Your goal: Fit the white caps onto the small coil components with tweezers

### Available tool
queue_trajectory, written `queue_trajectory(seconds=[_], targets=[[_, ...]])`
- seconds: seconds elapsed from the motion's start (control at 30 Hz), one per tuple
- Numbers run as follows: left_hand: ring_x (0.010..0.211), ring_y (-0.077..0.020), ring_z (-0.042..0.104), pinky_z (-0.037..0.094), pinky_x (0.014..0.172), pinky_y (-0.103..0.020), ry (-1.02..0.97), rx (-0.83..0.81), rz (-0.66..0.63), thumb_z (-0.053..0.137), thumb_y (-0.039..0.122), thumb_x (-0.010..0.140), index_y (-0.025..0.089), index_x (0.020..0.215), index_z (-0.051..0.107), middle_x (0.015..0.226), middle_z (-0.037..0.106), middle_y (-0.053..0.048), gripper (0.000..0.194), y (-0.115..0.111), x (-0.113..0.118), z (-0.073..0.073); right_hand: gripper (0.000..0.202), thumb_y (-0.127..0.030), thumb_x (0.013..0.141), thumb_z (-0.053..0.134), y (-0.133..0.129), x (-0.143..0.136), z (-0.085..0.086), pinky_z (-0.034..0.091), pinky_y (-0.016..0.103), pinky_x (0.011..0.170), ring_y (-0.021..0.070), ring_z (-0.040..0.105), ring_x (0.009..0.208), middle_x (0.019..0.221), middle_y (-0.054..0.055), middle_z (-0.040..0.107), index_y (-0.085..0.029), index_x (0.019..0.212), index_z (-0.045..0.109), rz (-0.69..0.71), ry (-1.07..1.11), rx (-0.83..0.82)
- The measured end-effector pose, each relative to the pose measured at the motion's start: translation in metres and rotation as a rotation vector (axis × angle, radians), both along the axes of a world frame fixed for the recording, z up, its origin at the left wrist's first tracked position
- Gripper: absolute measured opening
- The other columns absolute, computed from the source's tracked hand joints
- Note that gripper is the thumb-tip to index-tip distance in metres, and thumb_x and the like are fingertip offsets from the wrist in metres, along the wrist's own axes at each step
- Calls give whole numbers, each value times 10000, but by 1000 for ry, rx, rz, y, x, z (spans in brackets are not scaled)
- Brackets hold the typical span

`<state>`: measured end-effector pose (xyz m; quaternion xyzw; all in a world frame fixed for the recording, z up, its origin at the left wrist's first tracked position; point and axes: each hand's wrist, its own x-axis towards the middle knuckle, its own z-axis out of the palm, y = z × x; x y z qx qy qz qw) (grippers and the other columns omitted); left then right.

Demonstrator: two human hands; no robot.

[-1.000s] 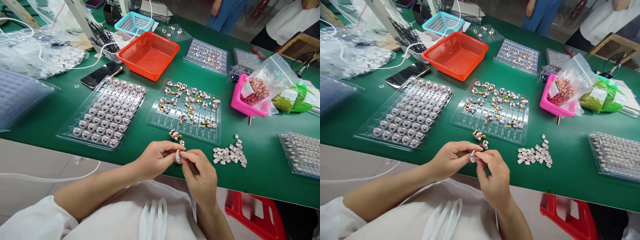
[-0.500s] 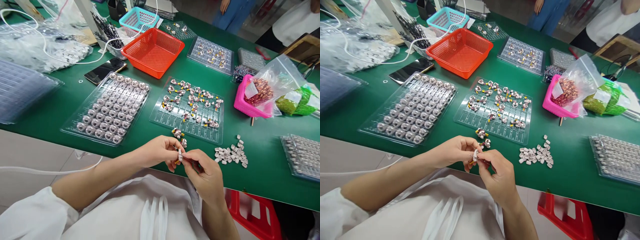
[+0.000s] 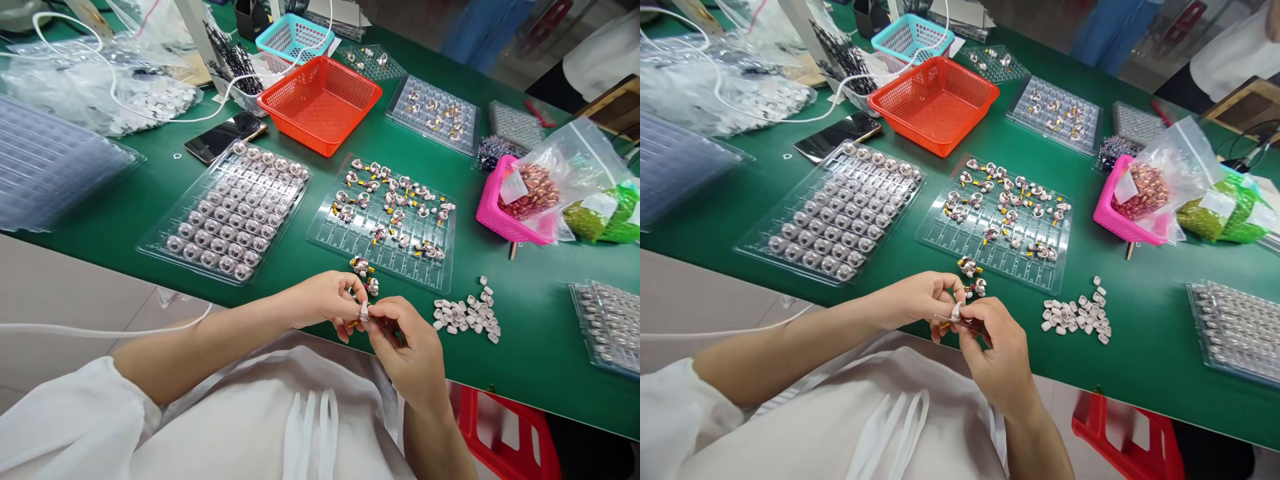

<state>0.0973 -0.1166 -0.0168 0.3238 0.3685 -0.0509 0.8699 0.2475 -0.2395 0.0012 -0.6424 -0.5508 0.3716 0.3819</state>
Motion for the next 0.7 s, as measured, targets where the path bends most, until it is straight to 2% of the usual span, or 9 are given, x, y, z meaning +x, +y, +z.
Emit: queue_trajectory(seconds=[0.27,0.5,0.7], targets=[[484,-106,623,585,476,-213,-5,60,14,765,184,649,144,799,639,574,665,20,200,0,-1,-3,127,-116,914,618,2,2,-4,437,209,531,112,578,687,891,8,628,-233,960,631,10,91,-22],[484,-96,618,528,440,-162,18,31,-75,780,190,657,136,807,681,573,667,15,188,0,-1,-4,206,-29,851,586,5,11,-5,448,220,583,110,564,697,874,3,619,-222,917,619,175,129,-53],[513,-103,635,590,535,-216,33,66,-31,797,199,663,121,814,688,581,675,18,203,-4,2,-1,155,-57,831,589,5,10,-9,402,222,532,108,521,634,805,-2,602,-210,842,613,89,112,-30]])
